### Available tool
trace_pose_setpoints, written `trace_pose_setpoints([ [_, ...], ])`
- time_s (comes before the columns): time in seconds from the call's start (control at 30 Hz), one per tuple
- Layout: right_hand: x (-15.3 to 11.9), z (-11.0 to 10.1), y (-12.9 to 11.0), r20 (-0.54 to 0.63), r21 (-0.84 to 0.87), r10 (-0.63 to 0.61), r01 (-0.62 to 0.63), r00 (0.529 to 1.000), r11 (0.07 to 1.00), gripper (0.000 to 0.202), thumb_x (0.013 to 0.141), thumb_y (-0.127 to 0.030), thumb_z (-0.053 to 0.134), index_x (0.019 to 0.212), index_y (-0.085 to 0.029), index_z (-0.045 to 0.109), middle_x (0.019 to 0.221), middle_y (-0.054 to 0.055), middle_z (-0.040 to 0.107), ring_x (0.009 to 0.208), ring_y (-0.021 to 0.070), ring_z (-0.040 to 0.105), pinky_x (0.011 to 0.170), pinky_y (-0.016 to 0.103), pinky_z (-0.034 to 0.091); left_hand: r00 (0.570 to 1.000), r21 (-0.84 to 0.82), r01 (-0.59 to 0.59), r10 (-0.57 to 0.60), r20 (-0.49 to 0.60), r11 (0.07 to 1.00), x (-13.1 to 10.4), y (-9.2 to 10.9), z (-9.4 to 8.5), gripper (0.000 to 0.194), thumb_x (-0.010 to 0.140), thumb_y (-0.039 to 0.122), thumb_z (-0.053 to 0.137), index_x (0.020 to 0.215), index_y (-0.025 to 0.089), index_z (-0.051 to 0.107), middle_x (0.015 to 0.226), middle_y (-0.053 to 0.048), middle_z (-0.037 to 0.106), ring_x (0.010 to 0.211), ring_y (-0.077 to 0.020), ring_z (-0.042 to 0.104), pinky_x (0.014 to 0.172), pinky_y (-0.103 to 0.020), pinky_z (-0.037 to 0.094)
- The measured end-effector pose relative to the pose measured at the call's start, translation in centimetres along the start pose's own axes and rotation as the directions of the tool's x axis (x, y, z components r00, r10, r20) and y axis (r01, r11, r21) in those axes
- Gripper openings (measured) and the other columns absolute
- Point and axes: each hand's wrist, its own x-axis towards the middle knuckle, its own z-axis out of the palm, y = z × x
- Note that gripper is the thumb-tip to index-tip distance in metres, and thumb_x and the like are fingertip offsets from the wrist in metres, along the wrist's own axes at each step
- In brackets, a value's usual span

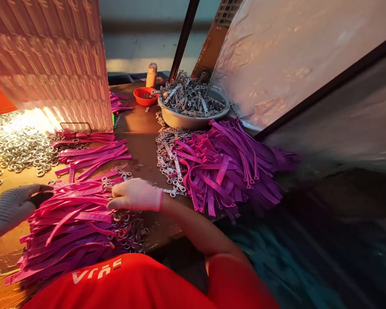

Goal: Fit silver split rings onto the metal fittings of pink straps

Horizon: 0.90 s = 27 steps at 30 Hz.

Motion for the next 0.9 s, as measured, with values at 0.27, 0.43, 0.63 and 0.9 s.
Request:
trace_pose_setpoints([
  [0.27,2.0,-0.6,11.8,-0.334,-0.166,0.761,-0.83,0.556,0.533,0.03,0.096,-0.012,0.047,0.113,-0.002,0.07,0.108,0.027,0.07,0.103,0.0301,0.067,0.083,0.035,0.044,0.978,-0.636,0.21,-0.155,0.142,0.742,-1.6,-1.6,3.8,0.046,0.072,0.018,0.075,0.118,0.017,0.072,0.095,-0.012,0.075,0.076,-0.0212,0.069,0.065,-0.03,0.059],
  [0.43,0.8,2.5,12.8,-0.351,-0.186,0.715,-0.794,0.604,0.58,0.032,0.095,-0.011,0.043,0.114,-0.006,0.069,0.108,0.024,0.071,0.101,0.0283,0.067,0.081,0.033,0.044,0.971,-0.857,0.24,-0.111,0.213,0.455,-2.3,1.5,6.7,0.053,0.073,0.007,0.075,0.125,0.01,0.064,0.118,-0.019,0.069,0.099,-0.0266,0.071,0.087,-0.039,0.062],
  [0.63,0.0,3.9,7.8,-0.465,0.215,0.418,-0.358,0.78,0.909,0.025,0.095,-0.026,0.048,0.103,-0.014,0.068,0.099,0.012,0.072,0.096,0.0234,0.064,0.088,0.034,0.047,0.986,-0.906,0.139,-0.139,0.09,0.399,-2.8,1.4,8.7,0.05,0.071,-0.002,0.075,0.118,0.012,0.065,0.106,-0.012,0.069,0.09,-0.0178,0.07,0.078,-0.027,0.062],
  [0.9,2.4,5.7,-6.2,-0.536,0.42,0.137,0.122,0.833,0.899,0.041,0.092,-0.029,0.058,0.132,-0.02,0.055,0.112,0.008,0.069,0.097,0.0195,0.065,0.086,0.032,0.053,0.993,-0.943,0.013,-0.113,-0.026,0.331,-3.8,2.2,10.1,0.051,0.069,0.001,0.079,0.116,0.015,0.066,0.104,-0.007,0.069,0.088,-0.0138,0.069,0.081,-0.024,0.06],
])
